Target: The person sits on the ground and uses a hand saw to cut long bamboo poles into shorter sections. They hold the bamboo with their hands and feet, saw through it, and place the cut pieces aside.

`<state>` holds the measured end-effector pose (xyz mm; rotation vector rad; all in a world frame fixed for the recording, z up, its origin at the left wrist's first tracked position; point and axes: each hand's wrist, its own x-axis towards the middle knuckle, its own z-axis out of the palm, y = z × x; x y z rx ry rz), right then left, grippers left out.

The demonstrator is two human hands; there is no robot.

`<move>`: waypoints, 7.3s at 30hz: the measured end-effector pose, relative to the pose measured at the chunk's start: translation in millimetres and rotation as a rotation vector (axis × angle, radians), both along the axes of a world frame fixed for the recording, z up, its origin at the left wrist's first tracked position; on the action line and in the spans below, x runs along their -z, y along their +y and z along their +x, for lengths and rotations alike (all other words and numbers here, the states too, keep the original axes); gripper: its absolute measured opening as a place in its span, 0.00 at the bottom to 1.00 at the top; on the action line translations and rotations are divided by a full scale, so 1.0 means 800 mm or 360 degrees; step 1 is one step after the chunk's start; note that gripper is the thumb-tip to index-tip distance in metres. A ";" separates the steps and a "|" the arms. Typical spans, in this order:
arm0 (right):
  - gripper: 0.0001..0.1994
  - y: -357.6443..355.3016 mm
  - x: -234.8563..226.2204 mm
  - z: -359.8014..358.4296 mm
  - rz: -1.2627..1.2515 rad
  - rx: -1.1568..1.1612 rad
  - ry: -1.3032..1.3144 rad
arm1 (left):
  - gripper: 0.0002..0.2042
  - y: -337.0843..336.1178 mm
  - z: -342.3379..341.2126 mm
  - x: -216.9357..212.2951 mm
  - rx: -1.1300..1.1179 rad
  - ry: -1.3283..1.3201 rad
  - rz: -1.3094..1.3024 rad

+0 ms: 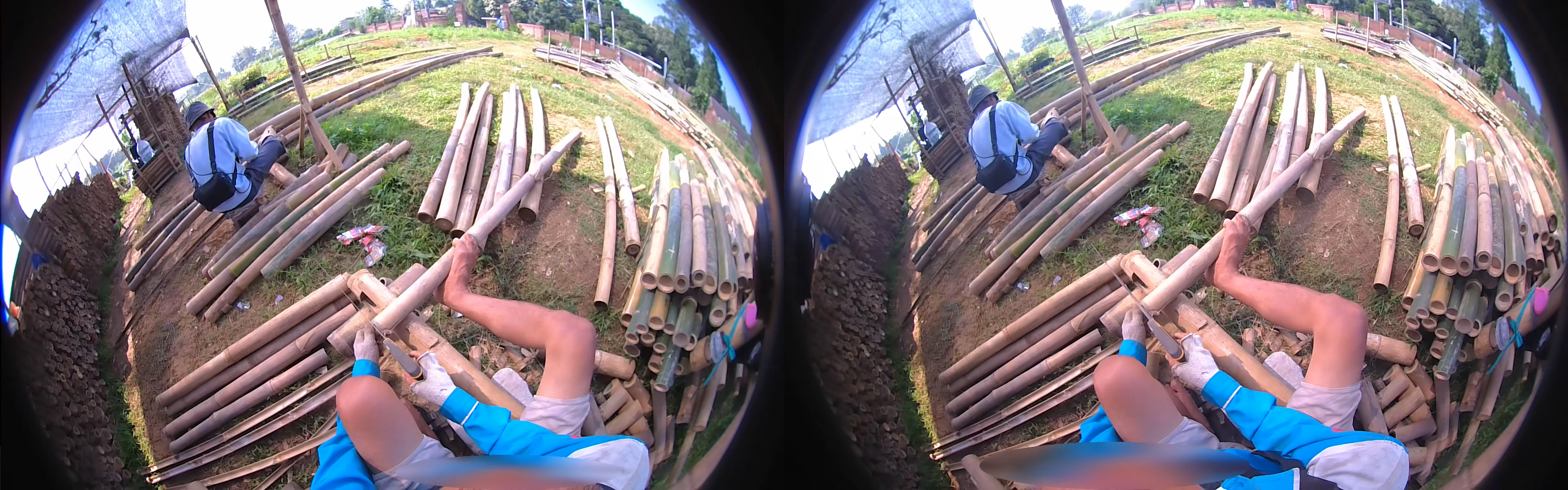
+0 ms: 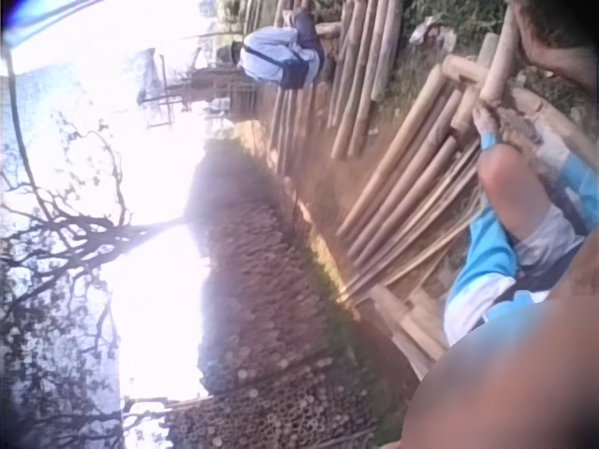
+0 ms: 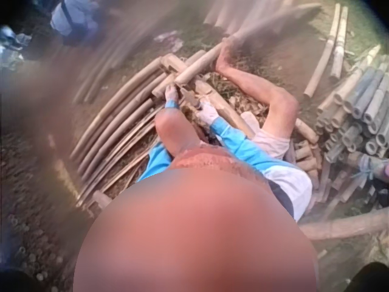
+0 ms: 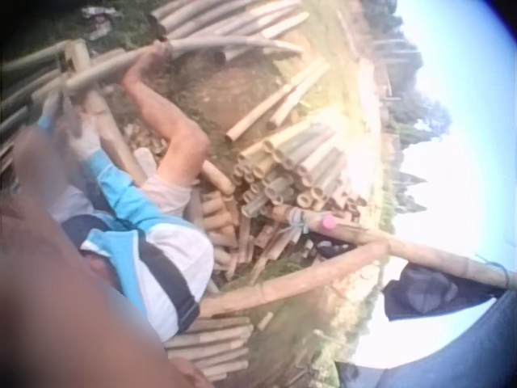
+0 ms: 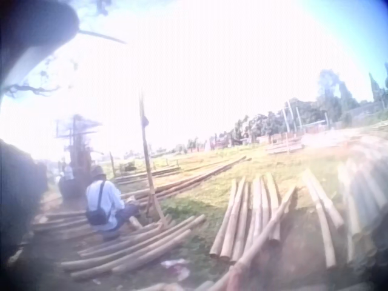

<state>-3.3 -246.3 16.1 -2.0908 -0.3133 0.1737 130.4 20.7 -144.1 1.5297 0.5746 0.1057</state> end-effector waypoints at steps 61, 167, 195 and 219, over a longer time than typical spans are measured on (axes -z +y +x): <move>0.25 -0.070 -0.008 -0.064 0.0318 -0.0260 -0.0212 | 0.27 -0.071 -0.052 -0.090 -0.0549 -0.0061 0.0056; 0.21 -0.020 0.055 -0.017 0.0354 -0.0300 -0.0190 | 0.29 -0.061 -0.059 -0.112 -0.0274 -0.0043 0.0275; 0.15 -0.233 0.011 -0.187 0.0250 -0.0516 -0.0015 | 0.28 -0.057 -0.053 -0.082 -0.0308 -0.0169 0.0253; 0.21 -0.188 -0.023 -0.171 0.0009 -0.0422 -0.0080 | 0.27 -0.060 -0.051 -0.072 -0.0294 -0.0216 0.0057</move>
